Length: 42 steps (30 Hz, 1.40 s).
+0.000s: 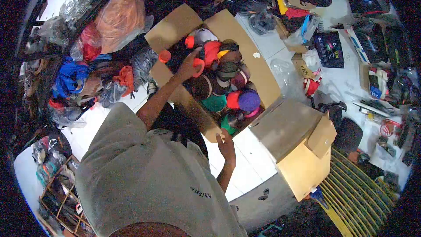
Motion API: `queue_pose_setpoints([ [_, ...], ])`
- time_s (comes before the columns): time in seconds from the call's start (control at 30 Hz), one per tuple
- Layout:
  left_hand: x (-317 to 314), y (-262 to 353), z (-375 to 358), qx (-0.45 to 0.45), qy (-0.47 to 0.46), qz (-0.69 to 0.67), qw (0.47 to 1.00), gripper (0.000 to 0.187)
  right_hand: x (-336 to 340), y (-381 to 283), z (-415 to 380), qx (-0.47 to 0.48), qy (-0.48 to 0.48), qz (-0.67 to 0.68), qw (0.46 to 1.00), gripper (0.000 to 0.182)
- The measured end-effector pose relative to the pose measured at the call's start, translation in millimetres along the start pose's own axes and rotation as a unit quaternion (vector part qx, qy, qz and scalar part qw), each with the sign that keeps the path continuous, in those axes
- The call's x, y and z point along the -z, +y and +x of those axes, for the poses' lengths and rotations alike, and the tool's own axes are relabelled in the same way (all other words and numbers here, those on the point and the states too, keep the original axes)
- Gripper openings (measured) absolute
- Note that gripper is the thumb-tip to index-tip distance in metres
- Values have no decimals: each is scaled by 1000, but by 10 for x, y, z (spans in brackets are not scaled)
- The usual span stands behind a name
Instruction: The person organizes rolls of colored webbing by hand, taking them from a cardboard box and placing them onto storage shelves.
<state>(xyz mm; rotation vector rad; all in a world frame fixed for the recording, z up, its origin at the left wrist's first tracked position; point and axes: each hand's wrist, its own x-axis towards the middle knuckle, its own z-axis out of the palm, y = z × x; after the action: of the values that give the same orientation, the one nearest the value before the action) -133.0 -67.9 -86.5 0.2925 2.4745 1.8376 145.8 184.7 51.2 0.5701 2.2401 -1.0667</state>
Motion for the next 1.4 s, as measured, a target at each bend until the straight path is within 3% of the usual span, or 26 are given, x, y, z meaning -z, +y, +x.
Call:
queue_pose_setpoints([
  [0.03,53,-27,-19,55,-31,-24,998,83,18,-53,-26,-11,-8,-1,1000,46],
  [0.17,217,-73,-91,111,-61,43,991,80,-74,177,-15,-32,-14,-1,999,52],
  [0.23,274,-22,-106,229,-49,-44,971,74,-82,204,8,-1,-15,-11,1000,52],
  [0.27,286,-98,-122,227,-50,-43,972,74,-83,215,23,0,-13,-9,1000,52],
  [0.33,254,-307,-175,44,13,133,990,65,-5,50,40,-28,-26,9,999,53],
  [0.47,405,-107,-174,58,-21,179,982,55,98,-105,35,-28,-22,-10,999,52],
  [0.53,527,-141,-150,-43,132,226,964,51,64,26,65,-3,1,11,1000,51],
  [0.57,568,-144,-154,-42,132,227,964,51,49,89,69,1,6,11,1000,51],
  [0.63,596,-347,-210,44,331,395,856,46,22,177,60,-5,2,13,1000,50],
  [0.77,514,-1087,-410,113,342,288,887,51,20,169,77,-26,-9,-9,1000,48],
  [0.83,527,-1092,-421,206,276,313,885,57,4,168,107,-20,-5,-5,1000,48],
  [0.97,704,-758,-557,247,161,324,899,72,-50,262,195,27,-3,-1,1000,48],
  [1.07,757,-943,-567,282,151,291,902,73,-12,-14,138,-33,-17,26,999,47],
  [1.13,810,-918,-491,359,110,262,889,77,-23,-29,130,-9,-21,34,999,46],
  [1.17,804,-892,-498,361,109,264,888,77,-26,-37,122,-3,-17,33,999,46],
  [1.23,794,-660,-447,250,178,203,930,67,-52,24,129,13,-10,22,1000,47],
  [1.33,644,-1568,-467,184,160,312,918,71,-66,36,81,18,2,21,1000,48],
  [1.37,617,-1698,-458,160,154,348,911,72,-39,-42,57,-45,-17,16,999,50],
  [1.4,614,-1610,-402,207,150,327,910,72,-56,-44,58,-48,-15,19,999,50],
])
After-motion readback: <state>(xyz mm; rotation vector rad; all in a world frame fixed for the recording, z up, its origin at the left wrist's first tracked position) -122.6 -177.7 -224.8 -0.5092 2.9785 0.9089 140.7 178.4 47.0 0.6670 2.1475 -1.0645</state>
